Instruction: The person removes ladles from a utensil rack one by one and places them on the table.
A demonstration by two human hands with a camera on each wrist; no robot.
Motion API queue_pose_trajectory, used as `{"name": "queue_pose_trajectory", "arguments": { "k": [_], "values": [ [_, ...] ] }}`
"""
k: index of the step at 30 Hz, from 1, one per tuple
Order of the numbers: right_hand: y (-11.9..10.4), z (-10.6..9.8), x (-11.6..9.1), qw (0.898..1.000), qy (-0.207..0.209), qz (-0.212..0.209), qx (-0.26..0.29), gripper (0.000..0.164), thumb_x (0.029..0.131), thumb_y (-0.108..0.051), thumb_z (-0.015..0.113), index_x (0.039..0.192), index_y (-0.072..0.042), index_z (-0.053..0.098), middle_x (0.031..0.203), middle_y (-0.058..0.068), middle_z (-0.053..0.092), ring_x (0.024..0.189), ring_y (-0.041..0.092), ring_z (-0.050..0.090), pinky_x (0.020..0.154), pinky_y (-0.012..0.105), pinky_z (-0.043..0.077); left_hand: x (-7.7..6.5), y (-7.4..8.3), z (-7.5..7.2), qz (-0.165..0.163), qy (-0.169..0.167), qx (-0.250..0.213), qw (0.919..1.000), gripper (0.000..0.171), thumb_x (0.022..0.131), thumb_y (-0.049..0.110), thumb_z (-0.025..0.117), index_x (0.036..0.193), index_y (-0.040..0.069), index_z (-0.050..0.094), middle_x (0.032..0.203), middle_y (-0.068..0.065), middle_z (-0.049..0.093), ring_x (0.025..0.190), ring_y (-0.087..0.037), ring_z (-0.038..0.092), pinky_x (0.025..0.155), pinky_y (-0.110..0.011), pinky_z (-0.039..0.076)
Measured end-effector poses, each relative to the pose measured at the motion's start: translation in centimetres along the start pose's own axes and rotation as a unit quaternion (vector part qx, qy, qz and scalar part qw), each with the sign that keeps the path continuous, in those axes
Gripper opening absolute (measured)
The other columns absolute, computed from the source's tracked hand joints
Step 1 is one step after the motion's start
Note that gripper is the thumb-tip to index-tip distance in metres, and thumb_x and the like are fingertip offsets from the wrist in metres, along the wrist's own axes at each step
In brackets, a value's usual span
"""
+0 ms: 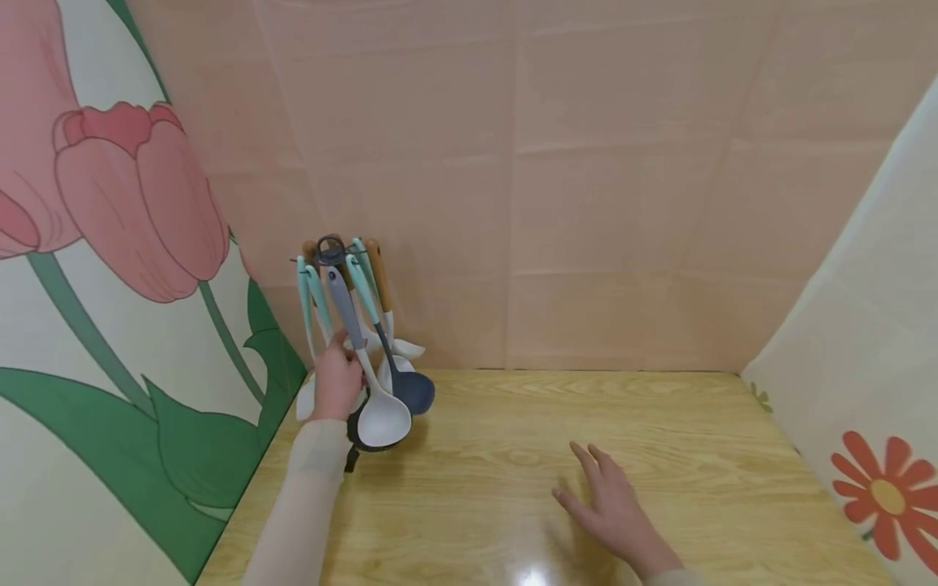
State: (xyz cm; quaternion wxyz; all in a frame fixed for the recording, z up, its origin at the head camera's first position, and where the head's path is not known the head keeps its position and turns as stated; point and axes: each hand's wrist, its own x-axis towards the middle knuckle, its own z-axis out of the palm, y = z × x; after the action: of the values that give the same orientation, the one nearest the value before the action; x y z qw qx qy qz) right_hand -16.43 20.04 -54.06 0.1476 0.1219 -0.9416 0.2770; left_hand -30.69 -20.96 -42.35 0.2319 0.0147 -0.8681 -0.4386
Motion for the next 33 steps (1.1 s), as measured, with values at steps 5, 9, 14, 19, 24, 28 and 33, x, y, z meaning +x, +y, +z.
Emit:
{"name": "queue_pose_trajectory", "arguments": {
  "k": [5, 9, 14, 19, 24, 28, 33],
  "values": [
    [-1.0, 0.3, 0.5, 1.0, -0.016, 0.005, 0.013, 0.071, 0.092, -0.042, 0.07, 0.147, -0.004, 0.046, 0.143, 0.034, 0.045, 0.127, 0.054, 0.046, 0.095, 0.073, 0.037, 0.5, 0.0, 0.2, -0.012, -0.014, 0.019, 0.9997, 0.04, 0.097, 0.0, 0.051, 0.137, 0.0, 0.053, 0.081, -0.022, 0.069, 0.048, -0.023, 0.064, 0.045, -0.031, 0.051],
    [-2.0, 0.3, 1.1, 0.999, -0.033, 0.012, 0.024, 0.07, 0.093, -0.045, 0.067, 0.147, -0.005, 0.046, 0.145, 0.031, 0.044, 0.129, 0.053, 0.045, 0.096, 0.072, 0.038, 0.9, 0.2, 0.2, -0.012, -0.025, 0.058, 0.9979, 0.034, 0.097, 0.002, 0.05, 0.131, -0.001, 0.055, 0.084, -0.023, 0.069, 0.048, -0.021, 0.063, 0.047, -0.032, 0.052],
    [-3.3, 0.8, 2.1, 0.998, -0.048, 0.015, 0.043, 0.068, 0.095, -0.044, 0.066, 0.146, -0.004, 0.047, 0.145, 0.028, 0.045, 0.13, 0.049, 0.046, 0.097, 0.067, 0.042, 1.4, 0.2, 0.2, -0.012, -0.024, 0.11, 0.9936, 0.021, 0.1, 0.011, 0.053, 0.118, -0.001, 0.058, 0.084, -0.026, 0.069, 0.056, -0.027, 0.067, 0.054, -0.038, 0.055],
    [-4.9, 1.8, 3.3, 0.997, -0.065, 0.01, 0.048, 0.06, 0.094, -0.037, 0.069, 0.142, -0.004, 0.052, 0.137, 0.02, 0.053, 0.121, 0.039, 0.057, 0.096, 0.056, 0.049, 1.6, -0.1, 0.3, -0.004, -0.017, 0.155, 0.9878, 0.025, 0.103, 0.021, 0.053, 0.114, -0.001, 0.059, 0.088, -0.029, 0.069, 0.076, -0.042, 0.07, 0.068, -0.051, 0.055],
    [-6.6, 2.7, 4.5, 0.995, -0.09, -0.005, 0.049, 0.051, 0.094, -0.035, 0.069, 0.134, -0.006, 0.058, 0.124, 0.012, 0.062, 0.097, 0.027, 0.067, 0.077, 0.043, 0.056, 1.6, -0.1, 0.4, 0.003, -0.009, 0.174, 0.9847, 0.027, 0.104, 0.024, 0.053, 0.11, -0.002, 0.059, 0.092, -0.03, 0.069, 0.088, -0.048, 0.068, 0.075, -0.058, 0.052],
    [-8.2, 3.3, 6.0, 0.993, -0.105, -0.043, 0.043, 0.043, 0.095, -0.035, 0.067, 0.126, -0.006, 0.063, 0.112, 0.009, 0.067, 0.085, 0.021, 0.067, 0.068, 0.037, 0.055, 1.3, -0.1, 0.3, -0.002, -0.002, 0.181, 0.9836, 0.023, 0.102, 0.02, 0.054, 0.11, -0.001, 0.059, 0.091, -0.03, 0.068, 0.087, -0.049, 0.067, 0.074, -0.059, 0.051],
    [-11.3, 4.0, 8.2, 0.989, -0.117, -0.082, 0.032, 0.033, 0.095, -0.034, 0.066, 0.117, -0.009, 0.069, 0.098, 0.003, 0.068, 0.081, 0.013, 0.064, 0.067, 0.032, 0.052, 1.1, 0.0, 0.4, 0.009, 0.011, 0.196, 0.9806, 0.023, 0.095, 0.011, 0.058, 0.111, -0.005, 0.057, 0.089, -0.034, 0.067, 0.085, -0.052, 0.066, 0.074, -0.061, 0.05]
  ]
}}
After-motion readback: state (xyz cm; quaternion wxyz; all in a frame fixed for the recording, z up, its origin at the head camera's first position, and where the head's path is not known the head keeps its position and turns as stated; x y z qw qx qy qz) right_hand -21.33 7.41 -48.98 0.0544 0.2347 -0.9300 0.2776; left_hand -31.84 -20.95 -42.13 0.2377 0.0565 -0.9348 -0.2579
